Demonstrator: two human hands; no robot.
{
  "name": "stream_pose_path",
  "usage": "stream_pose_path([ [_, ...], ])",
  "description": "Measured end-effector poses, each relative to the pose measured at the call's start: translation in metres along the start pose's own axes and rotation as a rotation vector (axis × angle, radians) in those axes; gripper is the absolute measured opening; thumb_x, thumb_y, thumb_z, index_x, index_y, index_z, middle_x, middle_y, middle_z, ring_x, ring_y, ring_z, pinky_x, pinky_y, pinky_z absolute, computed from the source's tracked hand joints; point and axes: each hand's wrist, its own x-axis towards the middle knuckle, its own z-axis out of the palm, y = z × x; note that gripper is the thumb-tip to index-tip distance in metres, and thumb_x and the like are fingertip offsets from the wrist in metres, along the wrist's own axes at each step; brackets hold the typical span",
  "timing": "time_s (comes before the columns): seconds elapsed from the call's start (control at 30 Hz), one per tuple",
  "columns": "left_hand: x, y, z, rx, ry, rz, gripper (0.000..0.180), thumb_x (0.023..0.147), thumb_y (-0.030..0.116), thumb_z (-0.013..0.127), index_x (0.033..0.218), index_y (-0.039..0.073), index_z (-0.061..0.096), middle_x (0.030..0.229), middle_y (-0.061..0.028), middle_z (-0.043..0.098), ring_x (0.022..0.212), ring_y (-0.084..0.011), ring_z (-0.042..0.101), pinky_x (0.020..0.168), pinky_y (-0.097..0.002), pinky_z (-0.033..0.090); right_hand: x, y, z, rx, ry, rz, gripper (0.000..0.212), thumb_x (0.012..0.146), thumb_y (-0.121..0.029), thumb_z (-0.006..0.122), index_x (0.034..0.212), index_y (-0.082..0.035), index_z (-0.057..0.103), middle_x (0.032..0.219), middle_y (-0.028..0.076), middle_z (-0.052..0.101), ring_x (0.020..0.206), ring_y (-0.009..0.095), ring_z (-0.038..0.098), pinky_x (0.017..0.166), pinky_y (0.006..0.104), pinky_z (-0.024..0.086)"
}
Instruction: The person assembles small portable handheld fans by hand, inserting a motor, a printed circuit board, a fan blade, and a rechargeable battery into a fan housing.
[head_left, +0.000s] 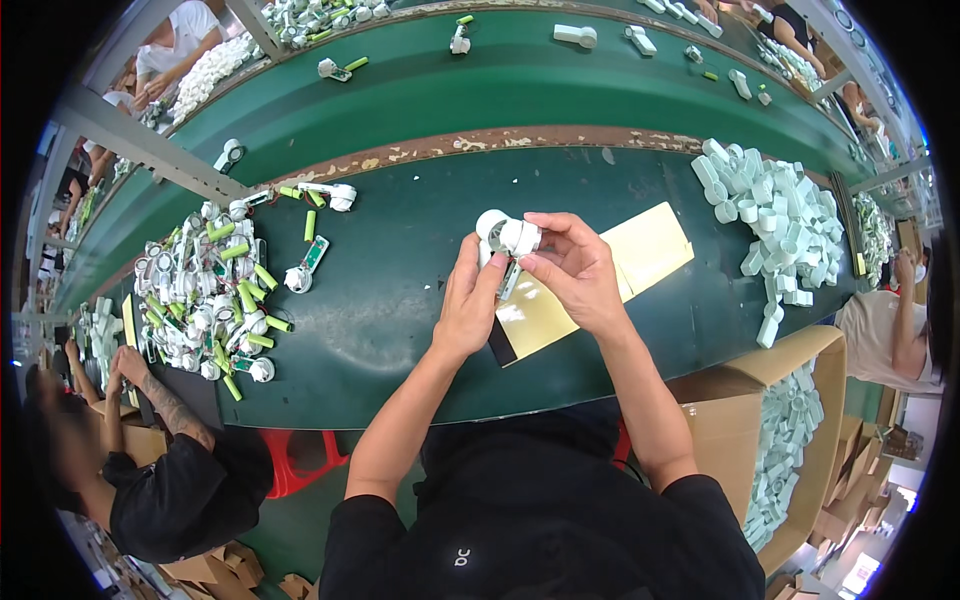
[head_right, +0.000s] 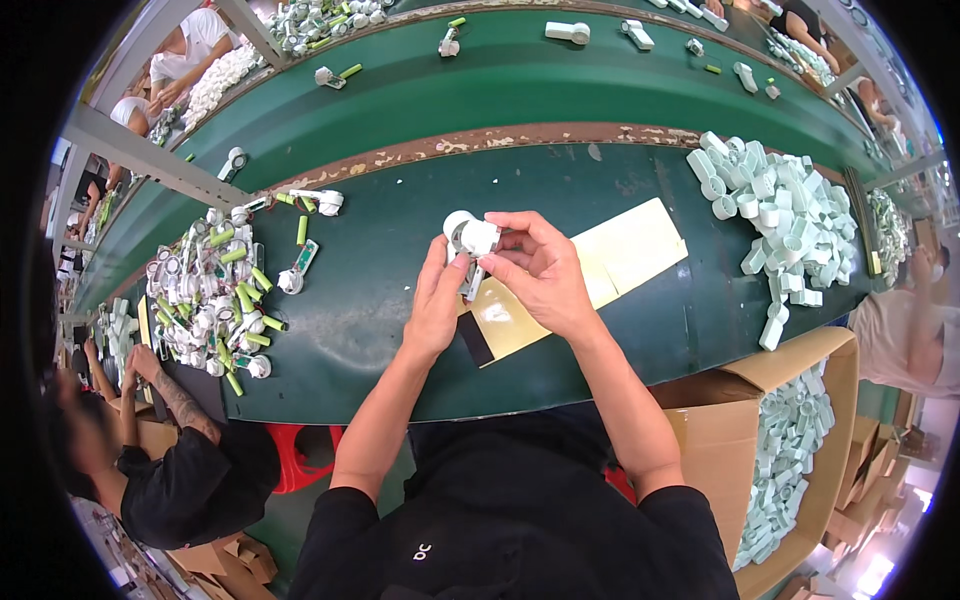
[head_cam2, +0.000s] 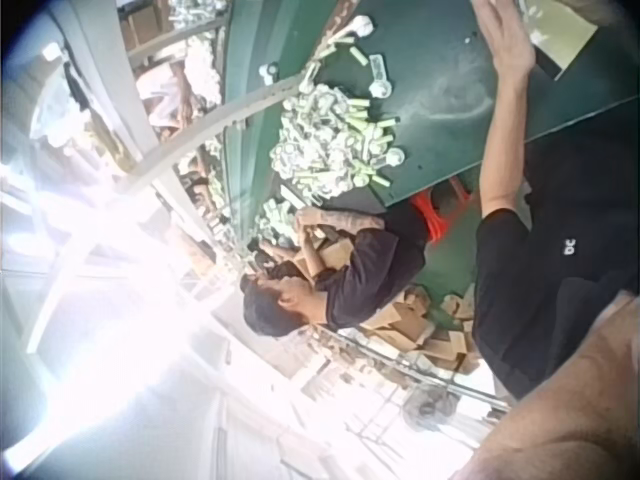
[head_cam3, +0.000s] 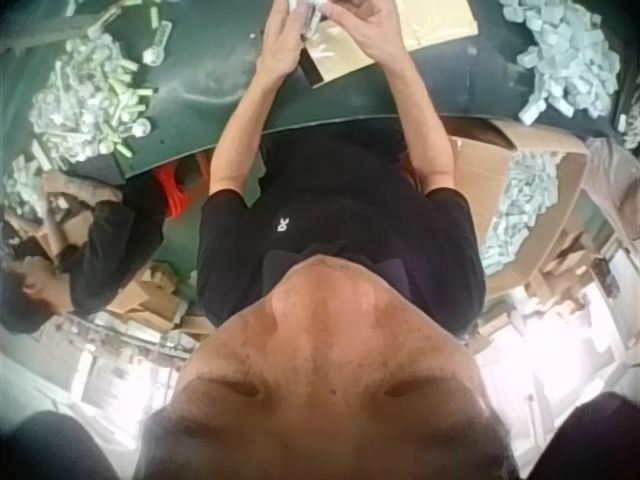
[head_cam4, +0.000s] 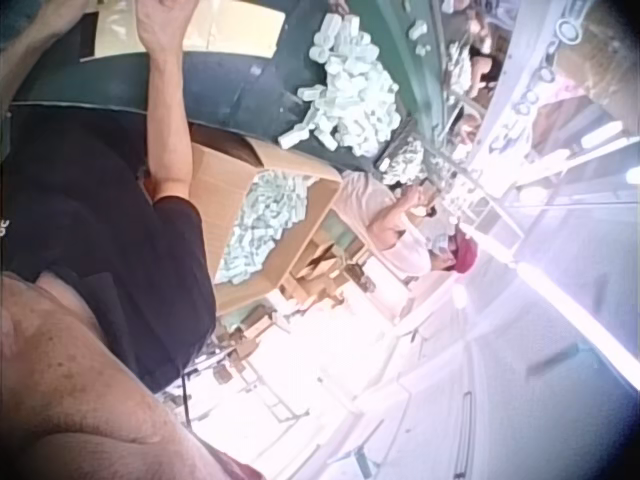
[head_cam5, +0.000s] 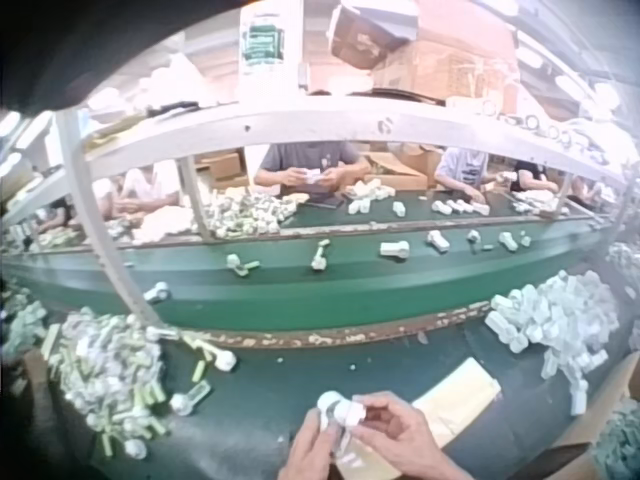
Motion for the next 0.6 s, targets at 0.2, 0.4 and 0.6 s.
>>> stream_pose_path([
  [0.2,0.001,-0.008,-0.002,-0.037,0.006,0.029,0.036,0.108,0.016,0.048,0.141,0.002,0.049,0.119,-0.0042,0.063,0.101,-0.0093,0.06,0.085,-0.0261,0.049,0.001,0.006,0.004,-0.017,0.042,0.026,0.044,0.093,0.006,0.073,0.135,0.003,0.059,0.118,0.009,0.066,0.108,0.015,0.064,0.094,0.0316,0.058],
  [0.4,-0.003,0.002,0.005,-0.052,-0.004,0.08,0.039,0.109,0.012,0.049,0.146,0.0,0.044,0.124,-0.0066,0.063,0.105,-0.0109,0.062,0.085,-0.0293,0.055,0.004,0.003,0.008,-0.094,0.064,0.028,0.039,0.095,0.001,0.072,0.131,0.004,0.058,0.113,0.008,0.065,0.103,0.014,0.063,0.091,0.029,0.059],
  [0.6,-0.002,-0.005,0.008,-0.022,0.0,0.251,0.047,0.11,0.013,0.048,0.153,0.0,0.038,0.129,-0.0081,0.061,0.108,-0.013,0.063,0.088,-0.0306,0.056,0.005,-0.007,0.008,-0.091,0.075,0.08,0.039,0.095,0.0,0.072,0.131,0.003,0.058,0.112,0.008,0.064,0.098,0.013,0.066,0.079,0.029,0.064],
])
